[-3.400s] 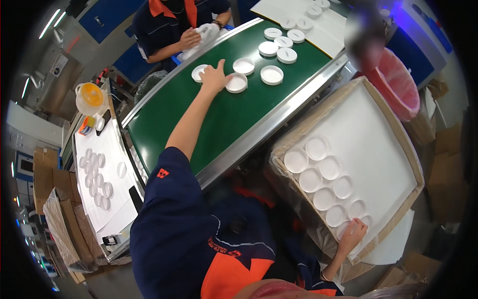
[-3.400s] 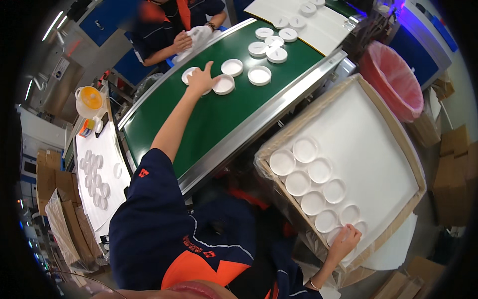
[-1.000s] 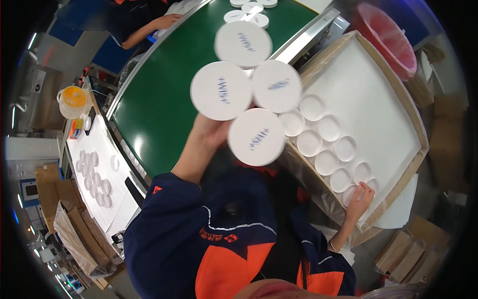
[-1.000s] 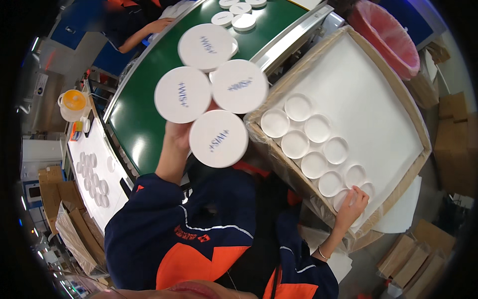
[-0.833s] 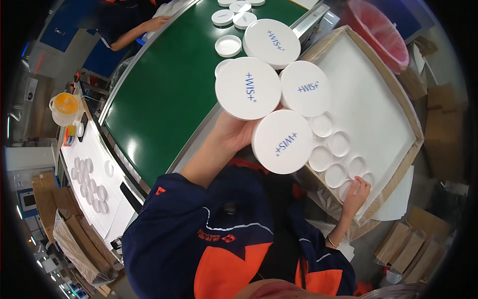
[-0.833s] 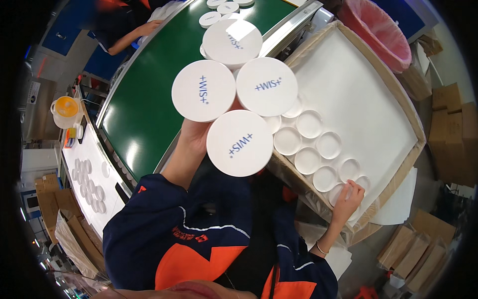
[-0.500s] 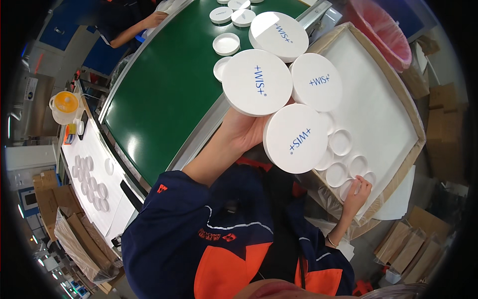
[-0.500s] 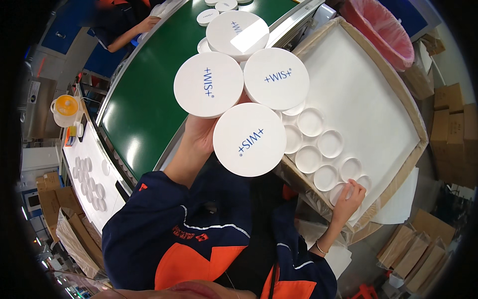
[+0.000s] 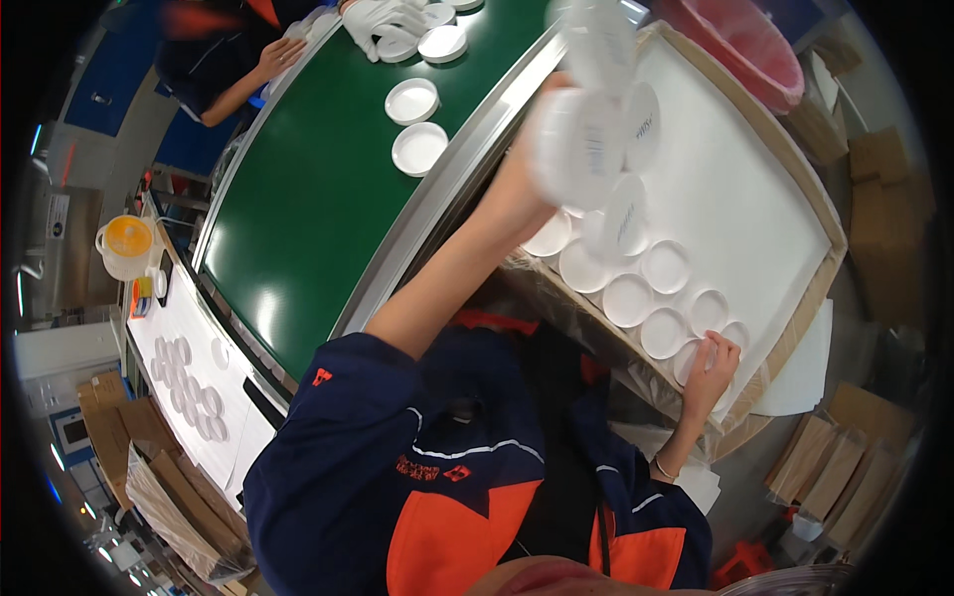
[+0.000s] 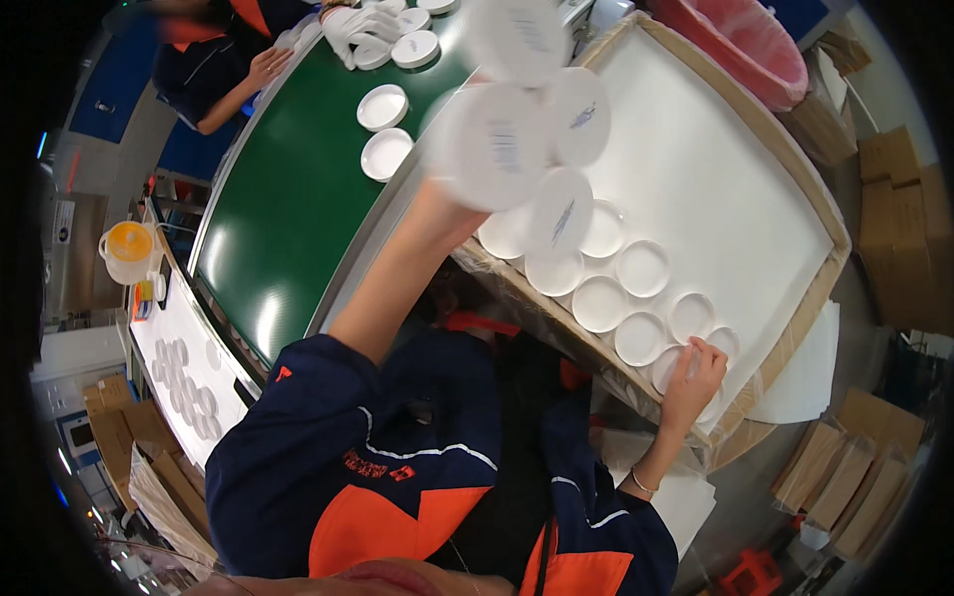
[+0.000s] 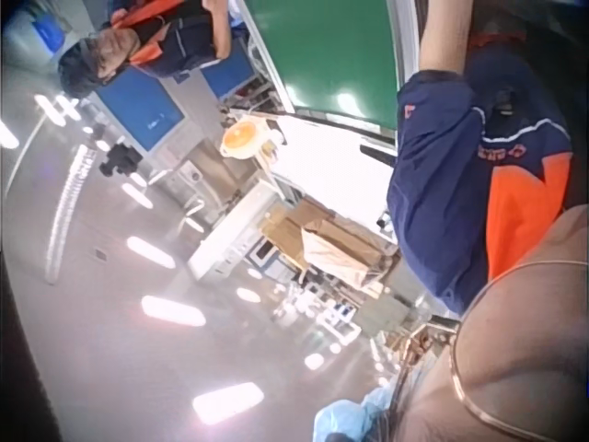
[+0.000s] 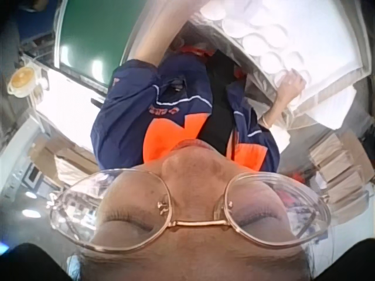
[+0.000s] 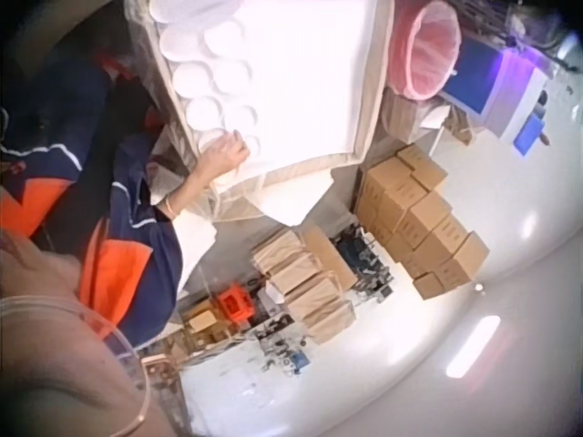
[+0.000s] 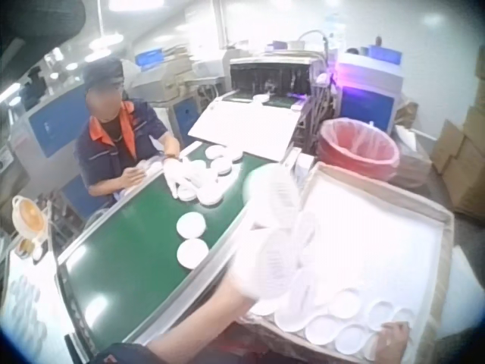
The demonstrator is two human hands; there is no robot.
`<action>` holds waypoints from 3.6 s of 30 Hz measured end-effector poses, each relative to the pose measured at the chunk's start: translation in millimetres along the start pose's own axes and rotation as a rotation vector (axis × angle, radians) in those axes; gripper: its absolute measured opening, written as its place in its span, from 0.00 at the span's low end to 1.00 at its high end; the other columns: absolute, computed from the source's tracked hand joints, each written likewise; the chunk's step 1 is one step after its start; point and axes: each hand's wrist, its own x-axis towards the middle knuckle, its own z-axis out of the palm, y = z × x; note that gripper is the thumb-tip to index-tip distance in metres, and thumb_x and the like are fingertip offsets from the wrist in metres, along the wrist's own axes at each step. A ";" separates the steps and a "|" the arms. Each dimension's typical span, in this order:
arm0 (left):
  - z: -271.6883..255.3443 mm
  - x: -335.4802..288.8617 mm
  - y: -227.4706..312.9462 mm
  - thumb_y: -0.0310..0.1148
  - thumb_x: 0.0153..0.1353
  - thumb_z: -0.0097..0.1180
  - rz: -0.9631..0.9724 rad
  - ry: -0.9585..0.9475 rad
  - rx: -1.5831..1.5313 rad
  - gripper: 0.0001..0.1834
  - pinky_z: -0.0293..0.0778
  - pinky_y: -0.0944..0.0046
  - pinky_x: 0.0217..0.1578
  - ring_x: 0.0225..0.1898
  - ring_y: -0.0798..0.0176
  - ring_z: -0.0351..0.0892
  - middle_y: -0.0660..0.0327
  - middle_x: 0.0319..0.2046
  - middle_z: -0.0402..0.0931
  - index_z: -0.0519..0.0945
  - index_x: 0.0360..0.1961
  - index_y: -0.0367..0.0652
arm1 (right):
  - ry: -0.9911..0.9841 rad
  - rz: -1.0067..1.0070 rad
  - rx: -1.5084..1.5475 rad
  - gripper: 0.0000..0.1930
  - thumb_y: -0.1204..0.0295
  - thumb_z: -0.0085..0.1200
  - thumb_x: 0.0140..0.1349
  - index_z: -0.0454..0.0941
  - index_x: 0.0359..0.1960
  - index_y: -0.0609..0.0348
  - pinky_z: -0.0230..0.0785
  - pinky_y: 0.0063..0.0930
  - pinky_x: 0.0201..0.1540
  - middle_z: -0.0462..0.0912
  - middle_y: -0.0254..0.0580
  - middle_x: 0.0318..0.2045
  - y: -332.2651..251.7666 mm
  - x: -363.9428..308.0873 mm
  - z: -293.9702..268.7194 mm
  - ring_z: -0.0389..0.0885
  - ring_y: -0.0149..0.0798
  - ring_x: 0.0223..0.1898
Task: Picking up plastic lids from a conveyor belt and arranging them in a cardboard box.
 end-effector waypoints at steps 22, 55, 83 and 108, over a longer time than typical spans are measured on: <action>-45.9 87.2 -132.4 0.11 0.48 0.48 0.045 -0.589 1.679 0.33 0.75 0.53 0.48 0.51 0.47 0.72 0.52 0.47 0.72 0.77 0.54 0.53 | 0.140 -0.055 -0.171 0.08 0.70 0.53 0.65 0.82 0.42 0.56 0.62 0.41 0.55 0.77 0.41 0.41 -0.7 5.3 0.3 0.74 0.46 0.48; -54.0 -60.6 -86.2 0.22 0.51 0.57 0.079 -0.451 1.861 0.26 0.55 0.37 0.61 0.59 0.52 0.66 0.54 0.50 0.70 0.78 0.54 0.54 | 0.137 0.218 -0.146 0.37 0.56 0.56 0.64 0.58 0.68 0.63 0.53 0.50 0.66 0.63 0.63 0.64 25.8 -17.6 -8.1 0.61 0.60 0.65; -33.1 -76.7 -95.6 0.36 0.56 0.59 0.084 -0.234 1.713 0.14 0.55 0.35 0.63 0.54 0.53 0.72 0.55 0.46 0.73 0.83 0.44 0.53 | -0.296 -0.305 -0.248 0.25 0.57 0.55 0.64 0.72 0.61 0.48 0.40 0.70 0.69 0.56 0.61 0.69 -119.1 34.4 27.4 0.46 0.68 0.71; -34.8 -82.8 -106.3 0.34 0.55 0.57 0.118 -0.183 1.620 0.11 0.58 0.38 0.62 0.50 0.53 0.72 0.56 0.41 0.72 0.84 0.40 0.49 | -0.234 -0.394 -0.169 0.14 0.60 0.49 0.68 0.77 0.48 0.53 0.70 0.45 0.49 0.78 0.52 0.43 -118.4 201.9 79.7 0.75 0.54 0.47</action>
